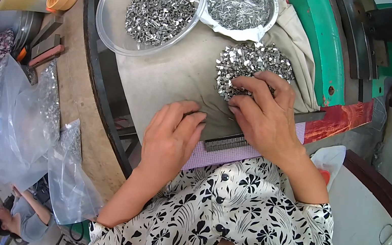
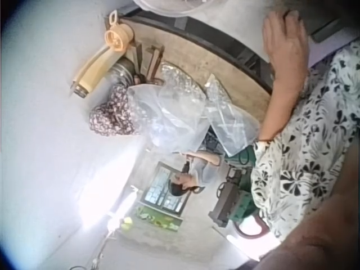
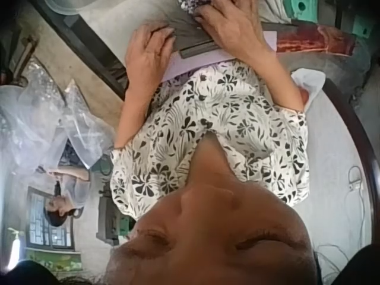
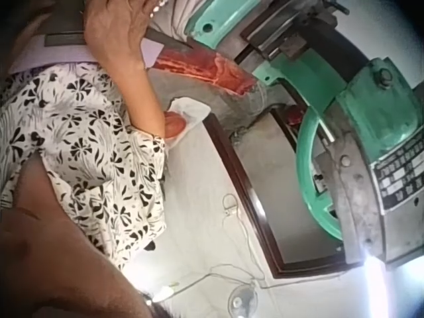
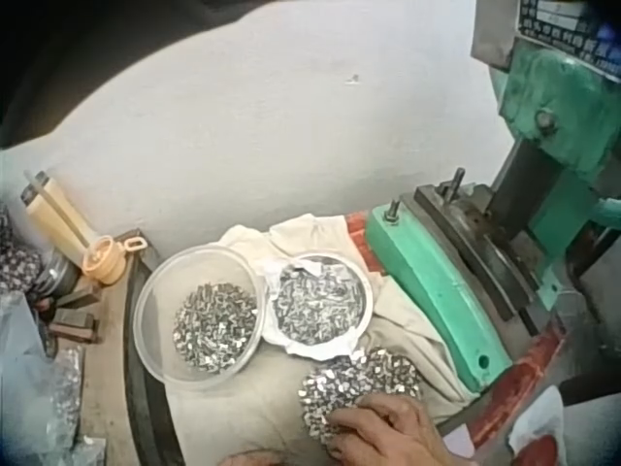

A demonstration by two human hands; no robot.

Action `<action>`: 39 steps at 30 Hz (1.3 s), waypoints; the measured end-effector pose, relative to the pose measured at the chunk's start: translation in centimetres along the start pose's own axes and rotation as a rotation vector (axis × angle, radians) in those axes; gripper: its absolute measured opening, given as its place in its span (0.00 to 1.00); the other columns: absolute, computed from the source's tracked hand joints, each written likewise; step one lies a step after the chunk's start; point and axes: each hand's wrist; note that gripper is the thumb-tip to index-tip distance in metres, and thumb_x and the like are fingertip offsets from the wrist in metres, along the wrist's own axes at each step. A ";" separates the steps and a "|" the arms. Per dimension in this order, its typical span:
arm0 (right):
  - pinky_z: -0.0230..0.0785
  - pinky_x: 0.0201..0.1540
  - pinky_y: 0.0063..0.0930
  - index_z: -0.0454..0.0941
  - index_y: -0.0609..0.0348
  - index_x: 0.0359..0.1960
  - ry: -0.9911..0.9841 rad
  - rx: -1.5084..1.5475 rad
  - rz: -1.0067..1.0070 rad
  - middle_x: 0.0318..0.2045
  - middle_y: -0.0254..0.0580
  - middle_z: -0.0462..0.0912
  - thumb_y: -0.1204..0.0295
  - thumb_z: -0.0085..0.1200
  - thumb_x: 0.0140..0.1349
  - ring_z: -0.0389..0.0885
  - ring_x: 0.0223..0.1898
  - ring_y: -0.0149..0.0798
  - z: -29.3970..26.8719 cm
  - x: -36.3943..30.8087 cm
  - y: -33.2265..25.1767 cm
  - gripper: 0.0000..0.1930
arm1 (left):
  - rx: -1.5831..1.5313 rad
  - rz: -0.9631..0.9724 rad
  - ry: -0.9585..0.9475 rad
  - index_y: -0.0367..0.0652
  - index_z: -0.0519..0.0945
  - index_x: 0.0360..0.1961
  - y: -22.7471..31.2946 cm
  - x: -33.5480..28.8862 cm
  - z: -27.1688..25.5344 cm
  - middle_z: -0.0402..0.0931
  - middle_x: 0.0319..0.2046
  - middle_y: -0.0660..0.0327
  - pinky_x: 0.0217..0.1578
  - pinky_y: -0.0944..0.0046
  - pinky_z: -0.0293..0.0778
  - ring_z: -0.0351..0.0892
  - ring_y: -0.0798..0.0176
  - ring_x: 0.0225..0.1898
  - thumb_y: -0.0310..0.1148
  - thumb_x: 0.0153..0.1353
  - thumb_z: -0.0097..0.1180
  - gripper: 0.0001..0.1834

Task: The recorder aligns small metal pieces onto a strip and operates a manual press machine to secure or process them.

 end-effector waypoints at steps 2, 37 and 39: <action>0.60 0.57 0.40 0.80 0.51 0.32 0.028 0.060 -0.008 0.50 0.32 0.80 0.76 0.67 0.46 0.70 0.54 0.47 -0.1 -0.3 0.0 0.11 | -0.065 -0.039 0.026 0.38 0.83 0.35 -0.1 -0.2 0.1 0.79 0.40 0.57 0.38 0.59 0.76 0.80 0.55 0.40 0.20 0.48 0.68 0.11; 0.56 0.59 0.42 0.83 0.49 0.29 -0.090 0.044 -0.008 0.49 0.28 0.80 0.74 0.67 0.42 0.69 0.58 0.47 -1.7 -0.2 -0.1 0.10 | -0.155 -0.017 -0.094 0.43 0.81 0.36 0.9 -3.5 0.7 0.77 0.41 0.62 0.45 0.57 0.69 0.75 0.55 0.45 0.27 0.49 0.67 0.12; 0.55 0.57 0.44 0.83 0.49 0.27 -0.026 0.103 0.008 0.48 0.27 0.80 0.73 0.67 0.40 0.70 0.56 0.45 -1.7 -0.9 -0.2 0.09 | -0.165 -0.029 -0.105 0.43 0.81 0.37 0.8 -3.7 0.6 0.77 0.42 0.62 0.45 0.57 0.69 0.76 0.55 0.46 0.27 0.50 0.67 0.12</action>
Point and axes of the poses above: each hand's wrist, its own x-axis towards the middle knuckle, its own z-axis out of the palm, y = z × x
